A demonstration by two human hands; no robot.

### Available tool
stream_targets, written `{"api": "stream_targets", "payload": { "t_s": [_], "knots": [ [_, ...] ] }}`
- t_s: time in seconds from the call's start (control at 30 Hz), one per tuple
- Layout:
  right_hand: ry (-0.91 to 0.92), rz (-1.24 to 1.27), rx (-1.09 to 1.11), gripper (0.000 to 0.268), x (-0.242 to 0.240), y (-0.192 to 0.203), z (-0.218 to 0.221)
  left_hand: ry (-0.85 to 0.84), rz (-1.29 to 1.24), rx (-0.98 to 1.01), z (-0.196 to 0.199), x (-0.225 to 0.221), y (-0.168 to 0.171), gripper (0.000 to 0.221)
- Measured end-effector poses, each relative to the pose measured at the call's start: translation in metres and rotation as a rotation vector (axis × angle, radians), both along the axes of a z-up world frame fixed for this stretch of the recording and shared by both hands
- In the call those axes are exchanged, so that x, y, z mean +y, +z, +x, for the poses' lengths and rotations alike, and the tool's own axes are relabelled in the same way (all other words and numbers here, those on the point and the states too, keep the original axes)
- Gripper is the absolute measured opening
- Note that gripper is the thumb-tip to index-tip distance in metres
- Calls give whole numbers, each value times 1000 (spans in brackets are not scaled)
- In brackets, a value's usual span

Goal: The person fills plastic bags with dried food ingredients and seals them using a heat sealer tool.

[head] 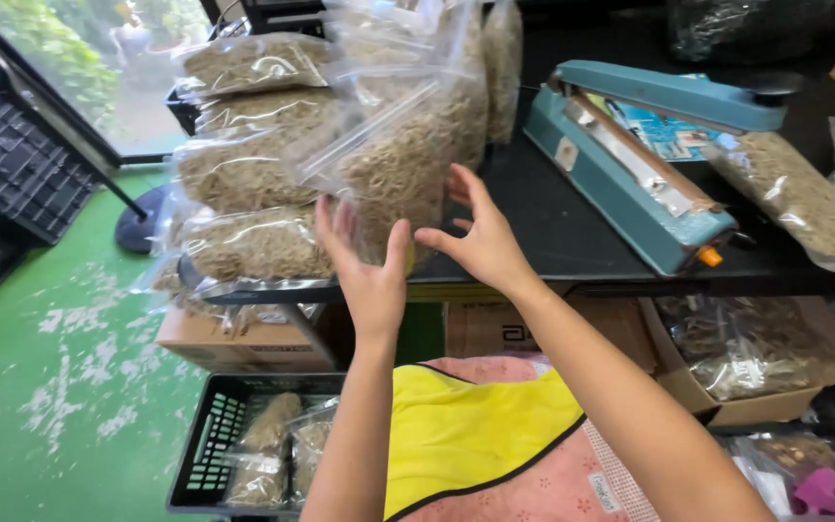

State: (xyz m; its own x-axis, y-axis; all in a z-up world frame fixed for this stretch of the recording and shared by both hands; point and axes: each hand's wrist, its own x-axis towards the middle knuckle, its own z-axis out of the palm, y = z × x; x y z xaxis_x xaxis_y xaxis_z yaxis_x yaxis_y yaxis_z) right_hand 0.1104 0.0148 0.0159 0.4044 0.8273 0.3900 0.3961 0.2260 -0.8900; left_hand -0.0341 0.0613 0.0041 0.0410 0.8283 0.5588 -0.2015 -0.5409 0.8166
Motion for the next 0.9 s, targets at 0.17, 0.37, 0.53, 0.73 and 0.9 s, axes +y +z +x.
{"api": "stream_targets", "payload": {
  "t_s": [0.17,0.37,0.53,0.73,0.9],
  "knots": [
    [-37,-20,7,105,-26,7,-10,-35,-57,204,-23,-27,29,86],
    [-65,-149,55,123,-97,27,-26,-155,-62,214,-35,-63,9,74],
    [43,-208,186,110,-129,-70,-13,-316,-291,208,-55,-82,-58,59],
    [200,-225,250,95,-148,-139,-38,-499,-349,126,-110,-83,-73,47],
    [243,-391,102,79,-147,-134,-68,-569,-197,838,-148,-70,-3,23]
  ]
}}
